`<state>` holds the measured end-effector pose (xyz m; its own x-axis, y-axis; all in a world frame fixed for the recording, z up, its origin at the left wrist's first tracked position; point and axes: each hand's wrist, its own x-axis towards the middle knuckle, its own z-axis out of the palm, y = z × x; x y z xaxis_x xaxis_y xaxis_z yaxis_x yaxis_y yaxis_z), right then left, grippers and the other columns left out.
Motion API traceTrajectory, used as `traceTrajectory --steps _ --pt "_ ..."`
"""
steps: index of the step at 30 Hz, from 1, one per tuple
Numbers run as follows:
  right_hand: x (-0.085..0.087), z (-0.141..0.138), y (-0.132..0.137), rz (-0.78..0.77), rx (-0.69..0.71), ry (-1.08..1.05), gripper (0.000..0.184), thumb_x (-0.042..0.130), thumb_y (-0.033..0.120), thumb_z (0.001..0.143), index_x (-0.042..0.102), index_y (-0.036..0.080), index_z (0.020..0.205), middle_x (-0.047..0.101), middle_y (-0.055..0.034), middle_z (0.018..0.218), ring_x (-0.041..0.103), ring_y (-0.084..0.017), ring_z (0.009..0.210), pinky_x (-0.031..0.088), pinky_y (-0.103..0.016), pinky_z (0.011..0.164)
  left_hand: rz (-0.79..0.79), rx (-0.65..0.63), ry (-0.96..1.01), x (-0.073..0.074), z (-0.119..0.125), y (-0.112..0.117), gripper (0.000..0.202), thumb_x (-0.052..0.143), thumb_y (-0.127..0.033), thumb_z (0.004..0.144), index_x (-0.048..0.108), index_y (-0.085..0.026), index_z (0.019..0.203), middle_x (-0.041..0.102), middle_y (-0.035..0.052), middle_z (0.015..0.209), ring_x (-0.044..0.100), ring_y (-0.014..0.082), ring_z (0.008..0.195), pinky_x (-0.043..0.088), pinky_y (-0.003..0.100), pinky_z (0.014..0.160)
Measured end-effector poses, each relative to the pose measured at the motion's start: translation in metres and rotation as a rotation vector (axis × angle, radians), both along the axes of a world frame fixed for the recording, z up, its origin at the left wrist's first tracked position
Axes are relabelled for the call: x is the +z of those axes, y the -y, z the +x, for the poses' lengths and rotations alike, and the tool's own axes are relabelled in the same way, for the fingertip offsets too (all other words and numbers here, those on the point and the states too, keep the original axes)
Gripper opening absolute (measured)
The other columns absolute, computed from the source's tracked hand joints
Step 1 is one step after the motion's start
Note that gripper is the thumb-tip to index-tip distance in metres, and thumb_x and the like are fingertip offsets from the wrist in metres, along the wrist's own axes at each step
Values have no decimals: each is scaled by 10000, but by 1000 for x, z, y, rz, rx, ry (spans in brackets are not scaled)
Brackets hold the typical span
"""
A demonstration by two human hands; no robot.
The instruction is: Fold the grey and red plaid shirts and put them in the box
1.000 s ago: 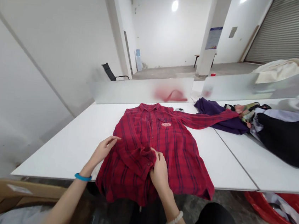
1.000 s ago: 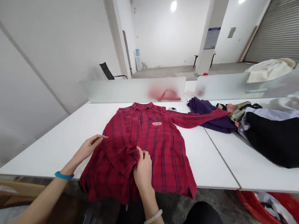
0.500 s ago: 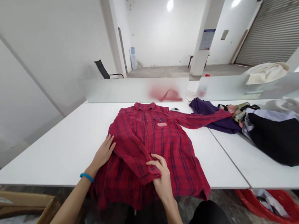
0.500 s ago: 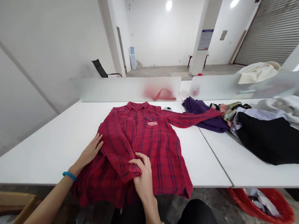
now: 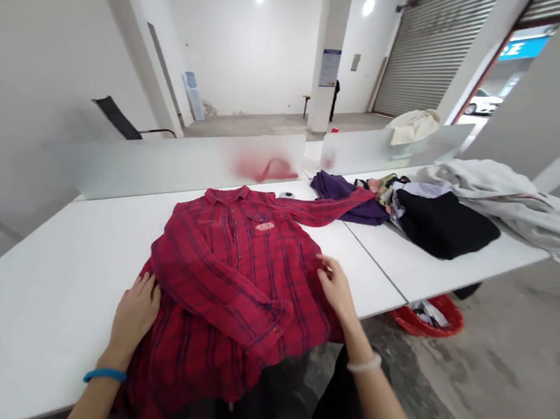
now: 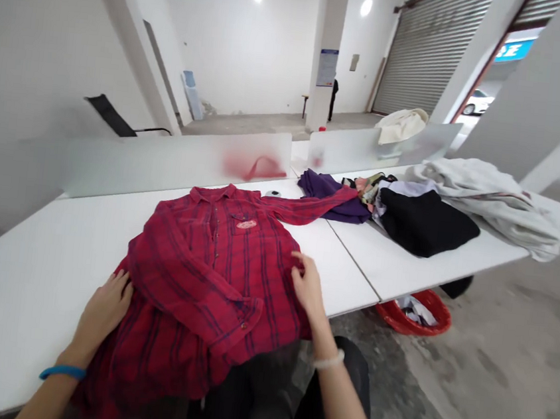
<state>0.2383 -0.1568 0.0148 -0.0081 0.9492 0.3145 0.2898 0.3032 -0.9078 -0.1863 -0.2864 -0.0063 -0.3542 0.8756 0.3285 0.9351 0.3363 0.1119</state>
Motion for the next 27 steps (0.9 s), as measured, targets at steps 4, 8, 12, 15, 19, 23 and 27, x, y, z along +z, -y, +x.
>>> traceTrajectory --steps 4,8,12,15,19,23,27 --pt "18 28 -92 -126 -200 -121 382 486 90 682 641 145 1028 608 -118 1166 559 -228 1041 437 -369 911 -52 -40 -39 -3 -3 -4 531 200 -268 913 480 -34 1298 460 231 1390 337 351 1352 362 558 1019" --pt "35 37 -158 -185 -272 -242 394 500 108 694 597 174 1070 651 -58 982 610 -173 866 498 -322 780 -57 -62 -68 -3 -2 -5 497 253 -190 863 528 -80 1262 508 201 1352 327 324 1360 342 560 1030" --pt "42 33 -191 -269 -264 -351 361 591 126 677 572 193 1032 598 29 657 588 -133 565 506 -268 575 -55 -26 -63 0 3 -4 498 260 -177 864 516 -78 1280 510 188 1358 359 293 1346 327 526 1056" --pt "46 28 -201 -250 -285 -388 296 652 122 633 587 170 918 555 41 573 562 -124 493 486 -244 521 -60 30 -42 3 7 -5 522 207 -237 910 489 -39 1303 476 190 1394 360 288 1346 316 492 1074" --pt "65 22 -203 -69 -379 -361 209 583 154 677 623 147 882 627 -21 694 613 -153 631 521 -281 638 -77 56 -20 6 9 -5 549 169 -271 935 467 -29 1327 454 180 1418 362 284 1347 304 476 1085" --pt "98 12 -193 207 -439 -223 389 437 148 766 625 155 1106 639 -87 1108 568 -201 1053 420 -361 978 -86 44 -17 6 10 -4 539 174 -246 932 473 -30 1326 467 170 1410 350 281 1355 287 482 1095" --pt "120 13 -186 501 -402 437 538 396 98 794 509 174 1315 515 -97 1341 369 -258 1304 179 -512 1115 -92 55 7 10 12 -3 555 163 -265 938 465 -13 1330 454 179 1418 350 289 1355 281 483 1099"
